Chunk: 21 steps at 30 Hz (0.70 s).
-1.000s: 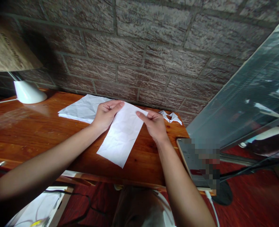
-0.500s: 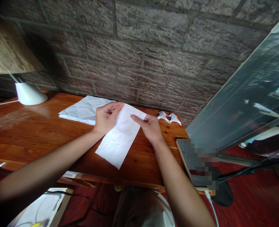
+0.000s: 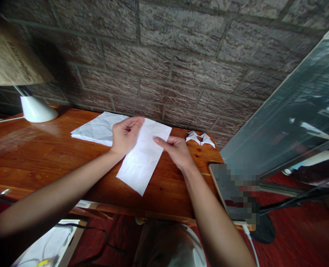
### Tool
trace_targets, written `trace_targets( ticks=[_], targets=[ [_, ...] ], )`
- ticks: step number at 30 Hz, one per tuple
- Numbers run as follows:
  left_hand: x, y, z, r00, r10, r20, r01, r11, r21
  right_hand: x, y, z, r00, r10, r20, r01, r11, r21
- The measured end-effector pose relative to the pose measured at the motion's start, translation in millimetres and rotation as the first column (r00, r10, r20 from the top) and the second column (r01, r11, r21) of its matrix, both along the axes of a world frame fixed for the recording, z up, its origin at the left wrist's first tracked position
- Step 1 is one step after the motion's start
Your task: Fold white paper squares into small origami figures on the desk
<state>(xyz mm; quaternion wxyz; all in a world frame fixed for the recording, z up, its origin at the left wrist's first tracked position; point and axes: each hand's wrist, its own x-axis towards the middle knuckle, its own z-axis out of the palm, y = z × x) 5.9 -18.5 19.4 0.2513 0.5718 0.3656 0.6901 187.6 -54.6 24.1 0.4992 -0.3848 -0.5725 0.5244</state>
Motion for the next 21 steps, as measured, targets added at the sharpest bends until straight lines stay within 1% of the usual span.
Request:
trace_targets(
  ticks=[5, 7, 12, 14, 18, 21],
  targets=[
    [-3.2, 4.1, 0.5, 0.999, 0.013, 0.045, -0.014, 1.0, 0.016, 6.4, 1.2, -0.7, 0.99, 0.137, 0.022, -0.136, 0.989, -0.057],
    [-3.7, 4.7, 1.4, 0.998, 0.014, 0.054, -0.015, 1.0, 0.022, 6.4, 1.5, 0.0, 0.99, 0.136, 0.047, -0.134, 0.99, -0.054],
    [-3.6, 4.1, 4.4, 0.996, 0.043, 0.079, -0.044, 0.999, 0.018, 3.0, 1.1, 1.3, 0.996, 0.063, 0.058, -0.062, 0.998, -0.014],
    [-4.2, 4.4, 5.2, 0.995, 0.054, 0.085, -0.056, 0.998, 0.015, 3.0, 0.5, 1.4, 0.995, 0.081, 0.061, -0.081, 0.997, -0.011],
    [-6.4, 6.2, 5.8, 0.994, 0.058, 0.091, -0.06, 0.998, 0.021, 3.7, 0.0, 1.3, 0.985, 0.145, 0.096, -0.141, 0.989, -0.05],
    [-7.3, 7.1, 6.7, 0.993, 0.071, 0.095, -0.073, 0.997, 0.019, 2.2, 0.8, 0.1, 0.99, 0.098, 0.097, -0.094, 0.995, -0.041]
  ],
)
